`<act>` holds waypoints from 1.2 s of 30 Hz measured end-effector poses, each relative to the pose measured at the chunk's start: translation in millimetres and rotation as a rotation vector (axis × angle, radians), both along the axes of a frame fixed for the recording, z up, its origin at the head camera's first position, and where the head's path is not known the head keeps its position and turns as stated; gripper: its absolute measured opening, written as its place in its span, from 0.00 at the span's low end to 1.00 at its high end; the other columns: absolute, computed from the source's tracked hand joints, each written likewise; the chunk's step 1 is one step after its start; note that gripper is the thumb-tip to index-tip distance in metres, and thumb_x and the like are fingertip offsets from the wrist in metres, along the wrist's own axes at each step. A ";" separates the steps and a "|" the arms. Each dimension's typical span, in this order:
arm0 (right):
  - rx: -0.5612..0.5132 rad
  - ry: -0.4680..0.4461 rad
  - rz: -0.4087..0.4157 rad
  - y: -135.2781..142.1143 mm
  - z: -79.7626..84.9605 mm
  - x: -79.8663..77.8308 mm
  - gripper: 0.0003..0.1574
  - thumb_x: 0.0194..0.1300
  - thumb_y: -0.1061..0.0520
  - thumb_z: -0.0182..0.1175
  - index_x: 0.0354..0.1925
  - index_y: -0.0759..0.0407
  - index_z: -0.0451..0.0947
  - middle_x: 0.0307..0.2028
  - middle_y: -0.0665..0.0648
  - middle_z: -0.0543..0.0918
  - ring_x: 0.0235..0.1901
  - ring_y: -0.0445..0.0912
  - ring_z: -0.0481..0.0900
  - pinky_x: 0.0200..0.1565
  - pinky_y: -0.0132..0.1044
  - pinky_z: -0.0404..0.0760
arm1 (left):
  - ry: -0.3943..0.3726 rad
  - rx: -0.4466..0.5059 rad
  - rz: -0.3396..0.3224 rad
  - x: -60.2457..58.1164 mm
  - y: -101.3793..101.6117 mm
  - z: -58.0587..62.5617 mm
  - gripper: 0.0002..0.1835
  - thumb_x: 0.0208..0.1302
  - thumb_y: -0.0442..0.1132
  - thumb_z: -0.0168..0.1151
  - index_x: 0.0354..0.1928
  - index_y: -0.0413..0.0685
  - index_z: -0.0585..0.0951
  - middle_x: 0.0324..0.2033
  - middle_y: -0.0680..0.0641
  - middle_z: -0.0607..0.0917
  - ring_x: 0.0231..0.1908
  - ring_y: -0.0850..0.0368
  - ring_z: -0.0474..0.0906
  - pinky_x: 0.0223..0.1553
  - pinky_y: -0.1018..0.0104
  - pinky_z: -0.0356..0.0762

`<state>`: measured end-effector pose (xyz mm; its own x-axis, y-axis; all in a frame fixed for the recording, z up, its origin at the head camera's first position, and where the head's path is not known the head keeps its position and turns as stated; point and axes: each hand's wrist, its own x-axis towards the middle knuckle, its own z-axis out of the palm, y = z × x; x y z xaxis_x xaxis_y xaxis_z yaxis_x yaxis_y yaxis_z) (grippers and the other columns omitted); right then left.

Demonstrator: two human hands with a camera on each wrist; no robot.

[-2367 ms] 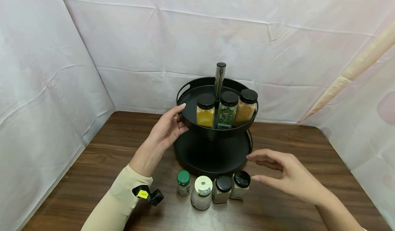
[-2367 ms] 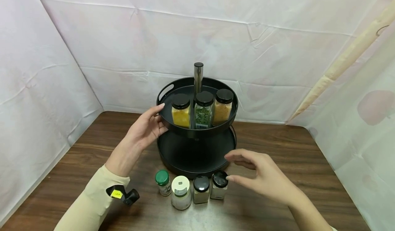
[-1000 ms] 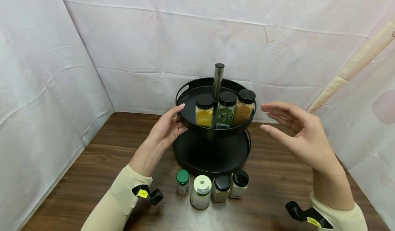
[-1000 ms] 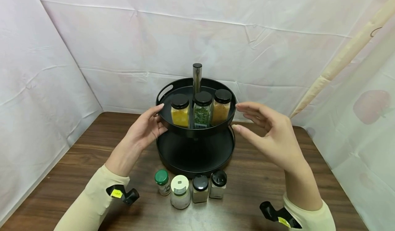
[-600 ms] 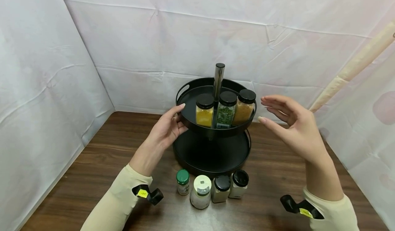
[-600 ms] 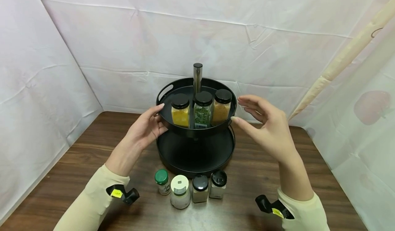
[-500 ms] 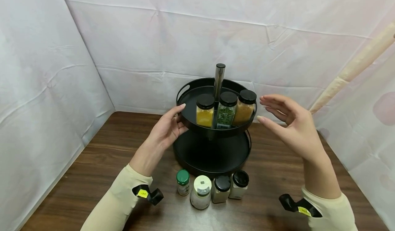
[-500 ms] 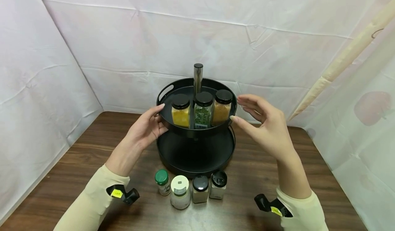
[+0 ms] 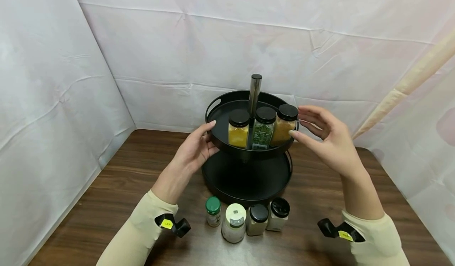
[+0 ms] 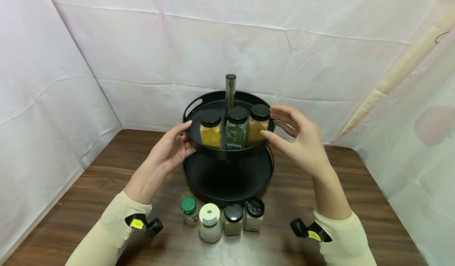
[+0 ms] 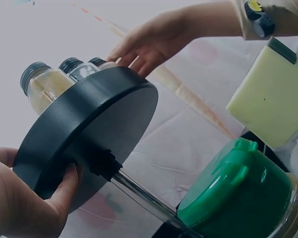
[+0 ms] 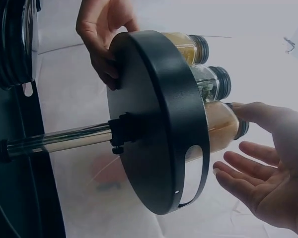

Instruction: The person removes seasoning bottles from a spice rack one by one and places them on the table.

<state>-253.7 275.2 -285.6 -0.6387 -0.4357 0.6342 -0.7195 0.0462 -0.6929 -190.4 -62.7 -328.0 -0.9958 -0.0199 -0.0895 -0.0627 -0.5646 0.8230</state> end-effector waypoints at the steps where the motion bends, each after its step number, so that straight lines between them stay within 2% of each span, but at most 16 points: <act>1: 0.009 -0.001 -0.008 -0.6 -0.5 -1.1 0.38 0.62 0.76 0.71 0.69 0.65 0.74 0.63 0.61 0.81 0.63 0.48 0.80 0.65 0.34 0.77 | -0.001 0.000 0.002 -0.1 0.1 -0.1 0.15 0.81 0.46 0.58 0.56 0.43 0.72 0.37 0.50 0.82 0.34 0.58 0.82 0.39 0.67 0.83; 8: 0.082 0.001 -0.056 -4.2 -1.8 -9.4 0.40 0.64 0.72 0.72 0.71 0.58 0.74 0.66 0.57 0.79 0.65 0.45 0.79 0.65 0.33 0.76 | -0.007 0.000 0.007 -0.4 0.3 -0.8 0.15 0.81 0.46 0.58 0.56 0.44 0.72 0.37 0.49 0.82 0.34 0.58 0.82 0.39 0.67 0.83; 15: 0.109 -0.023 -0.038 -8.7 1.5 -15.8 0.41 0.64 0.70 0.74 0.72 0.55 0.74 0.69 0.58 0.77 0.67 0.45 0.78 0.65 0.33 0.76 | -0.006 -0.006 0.006 0.3 0.8 -0.3 0.15 0.80 0.47 0.58 0.57 0.44 0.71 0.37 0.49 0.81 0.34 0.59 0.81 0.39 0.67 0.83; 19: 0.146 -0.025 -0.028 -10.0 3.9 -19.5 0.41 0.65 0.67 0.74 0.73 0.52 0.74 0.67 0.56 0.79 0.67 0.43 0.78 0.64 0.30 0.75 | -0.005 -0.009 0.005 -0.1 0.6 -0.5 0.15 0.81 0.46 0.58 0.56 0.44 0.72 0.37 0.49 0.81 0.34 0.59 0.81 0.39 0.67 0.83; 27: 0.184 -0.044 0.045 -12.8 7.1 -27.5 0.40 0.65 0.68 0.74 0.71 0.53 0.75 0.62 0.55 0.79 0.58 0.46 0.83 0.60 0.30 0.78 | -0.006 -0.011 0.003 0.5 0.5 -0.5 0.15 0.80 0.47 0.58 0.55 0.44 0.72 0.37 0.50 0.81 0.34 0.59 0.81 0.39 0.67 0.83; 32: 0.211 -0.037 0.060 -15.5 7.7 -30.1 0.39 0.64 0.66 0.75 0.70 0.52 0.76 0.59 0.55 0.80 0.54 0.46 0.85 0.54 0.30 0.82 | -0.001 -0.008 0.002 0.7 0.5 -0.3 0.14 0.81 0.47 0.58 0.54 0.45 0.73 0.36 0.49 0.82 0.33 0.58 0.82 0.39 0.67 0.83; 36: 0.231 -0.018 0.066 -17.3 7.9 -32.0 0.38 0.63 0.66 0.76 0.69 0.52 0.76 0.57 0.55 0.82 0.52 0.46 0.86 0.53 0.31 0.84 | -0.002 -0.011 0.004 0.6 0.3 -0.1 0.14 0.81 0.47 0.58 0.54 0.45 0.73 0.36 0.49 0.82 0.33 0.59 0.82 0.40 0.67 0.83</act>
